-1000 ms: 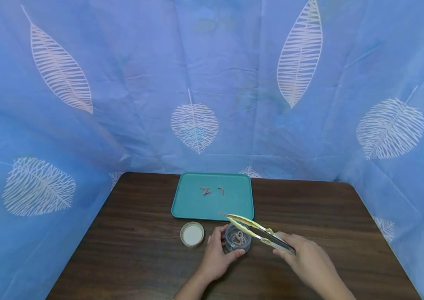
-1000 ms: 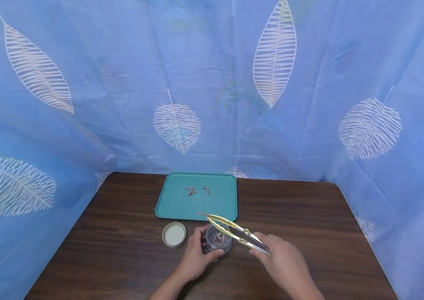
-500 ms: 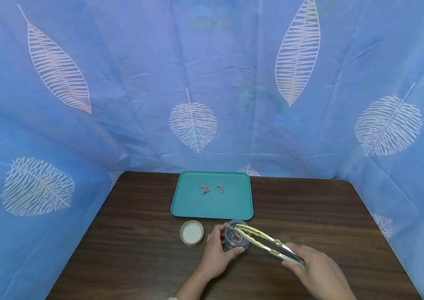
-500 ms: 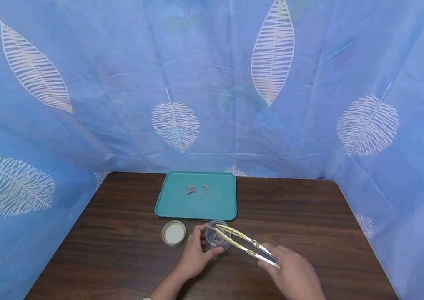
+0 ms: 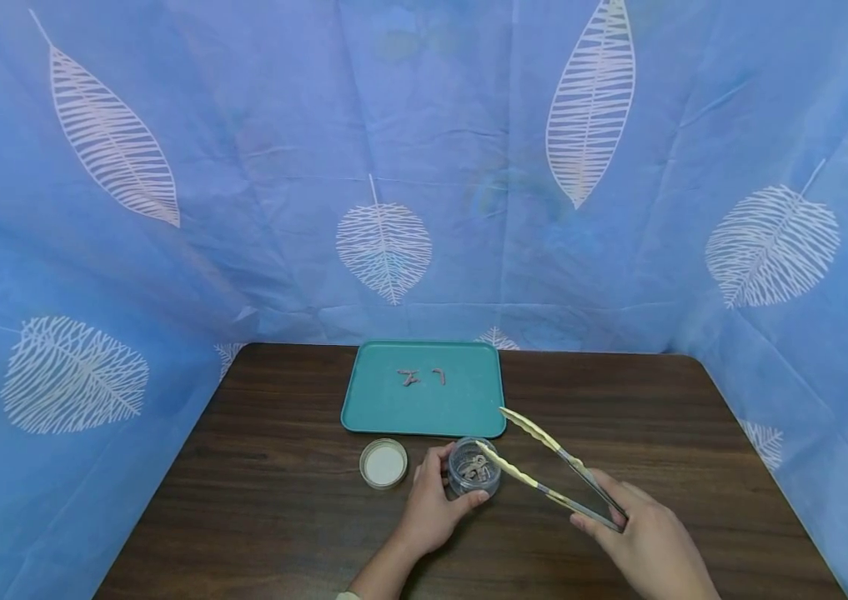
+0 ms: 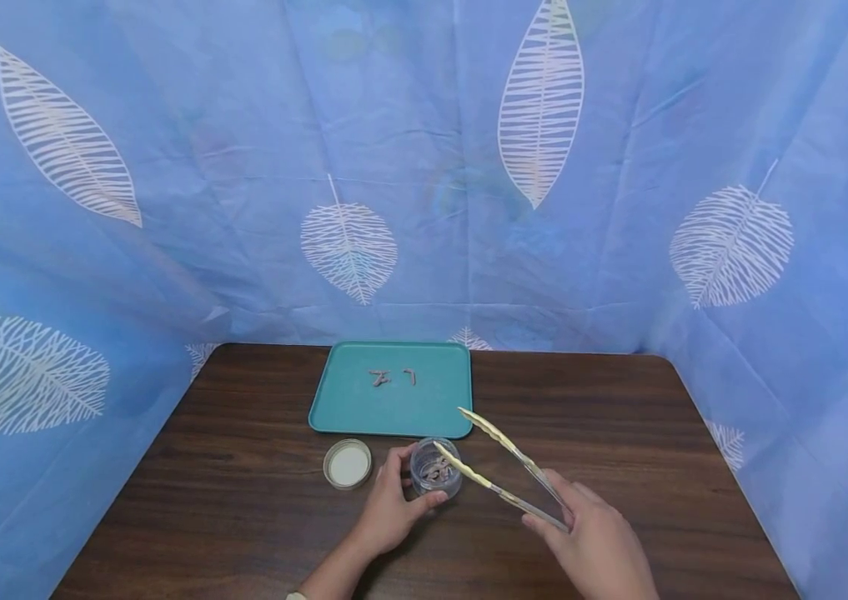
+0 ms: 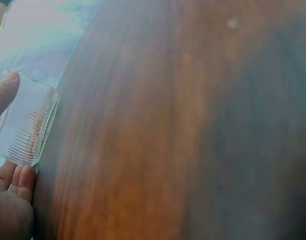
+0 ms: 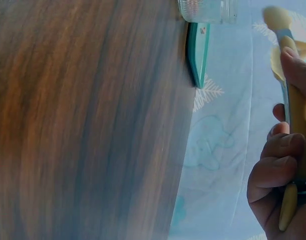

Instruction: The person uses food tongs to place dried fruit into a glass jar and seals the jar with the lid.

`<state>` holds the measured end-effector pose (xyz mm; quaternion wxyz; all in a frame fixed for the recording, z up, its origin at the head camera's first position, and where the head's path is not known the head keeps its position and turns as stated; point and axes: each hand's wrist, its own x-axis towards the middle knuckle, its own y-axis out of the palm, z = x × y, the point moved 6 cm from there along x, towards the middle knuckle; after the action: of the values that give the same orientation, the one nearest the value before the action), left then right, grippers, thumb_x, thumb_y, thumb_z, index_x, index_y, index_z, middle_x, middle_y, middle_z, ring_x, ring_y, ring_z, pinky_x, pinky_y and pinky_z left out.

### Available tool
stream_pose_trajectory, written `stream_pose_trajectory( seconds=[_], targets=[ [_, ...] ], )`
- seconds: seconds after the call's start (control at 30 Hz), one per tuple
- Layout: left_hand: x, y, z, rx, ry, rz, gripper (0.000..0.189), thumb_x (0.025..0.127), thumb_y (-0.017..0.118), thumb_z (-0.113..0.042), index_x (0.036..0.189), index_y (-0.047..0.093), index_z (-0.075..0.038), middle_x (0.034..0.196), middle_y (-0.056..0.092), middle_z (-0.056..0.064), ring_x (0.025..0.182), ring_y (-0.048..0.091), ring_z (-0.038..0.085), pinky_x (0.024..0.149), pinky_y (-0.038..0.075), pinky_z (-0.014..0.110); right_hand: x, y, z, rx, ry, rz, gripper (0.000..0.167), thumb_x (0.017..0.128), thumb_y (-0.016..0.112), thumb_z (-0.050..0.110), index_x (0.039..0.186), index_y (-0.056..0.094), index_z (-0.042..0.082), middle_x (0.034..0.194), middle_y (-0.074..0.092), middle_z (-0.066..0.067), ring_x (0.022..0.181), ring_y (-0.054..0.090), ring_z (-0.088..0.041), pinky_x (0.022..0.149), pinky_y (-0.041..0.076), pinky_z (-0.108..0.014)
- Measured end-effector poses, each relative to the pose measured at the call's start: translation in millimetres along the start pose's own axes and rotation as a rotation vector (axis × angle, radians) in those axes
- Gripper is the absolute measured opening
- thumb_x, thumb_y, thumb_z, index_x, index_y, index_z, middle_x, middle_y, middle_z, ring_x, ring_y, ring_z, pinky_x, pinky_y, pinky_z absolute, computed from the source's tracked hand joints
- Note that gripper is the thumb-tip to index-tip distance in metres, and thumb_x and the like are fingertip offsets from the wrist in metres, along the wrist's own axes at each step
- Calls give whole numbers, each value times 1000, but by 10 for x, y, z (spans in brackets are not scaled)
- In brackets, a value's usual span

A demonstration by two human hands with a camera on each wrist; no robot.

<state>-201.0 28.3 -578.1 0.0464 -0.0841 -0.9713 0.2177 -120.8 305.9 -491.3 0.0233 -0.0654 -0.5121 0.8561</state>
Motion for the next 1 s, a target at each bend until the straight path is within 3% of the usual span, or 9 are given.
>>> stream_pose_trajectory(
  seconds=[0.17, 0.43, 0.7, 1.0],
  targets=[
    [2, -1, 2, -2, 0, 0, 81, 85, 94, -38, 148, 50, -13, 142, 63, 7, 126, 55, 23, 104, 56, 31, 54, 35, 58, 32, 3, -11, 91, 89, 85, 56, 160, 51, 10, 85, 48, 1, 65, 36, -12, 59, 31, -26],
    [-9, -10, -1, -3, -9, 6, 80, 86, 94, -38, 148, 50, -14, 144, 62, 7, 127, 55, 25, 103, 56, 31, 128, 76, 205, 135, 10, 3, 100, 92, 76, 69, 163, 40, 9, 93, 53, -2, 67, 41, -13, 57, 36, -26],
    [-10, -23, 9, 7, -14, -3, 81, 85, 94, -41, 149, 50, -15, 143, 62, 6, 125, 56, 23, 101, 56, 29, 274, 28, 402, 237, -14, -68, 97, 94, 80, 59, 161, 32, 8, 96, 60, -3, 65, 45, -12, 55, 37, -27],
    [-2, -16, 25, 11, -10, 5, 82, 86, 94, -42, 150, 50, -15, 140, 62, 7, 122, 56, 21, 99, 55, 27, 629, 92, 601, 243, -38, -10, 100, 92, 86, 51, 165, 30, 9, 86, 51, -4, 63, 43, -16, 53, 36, -29]
  ],
)
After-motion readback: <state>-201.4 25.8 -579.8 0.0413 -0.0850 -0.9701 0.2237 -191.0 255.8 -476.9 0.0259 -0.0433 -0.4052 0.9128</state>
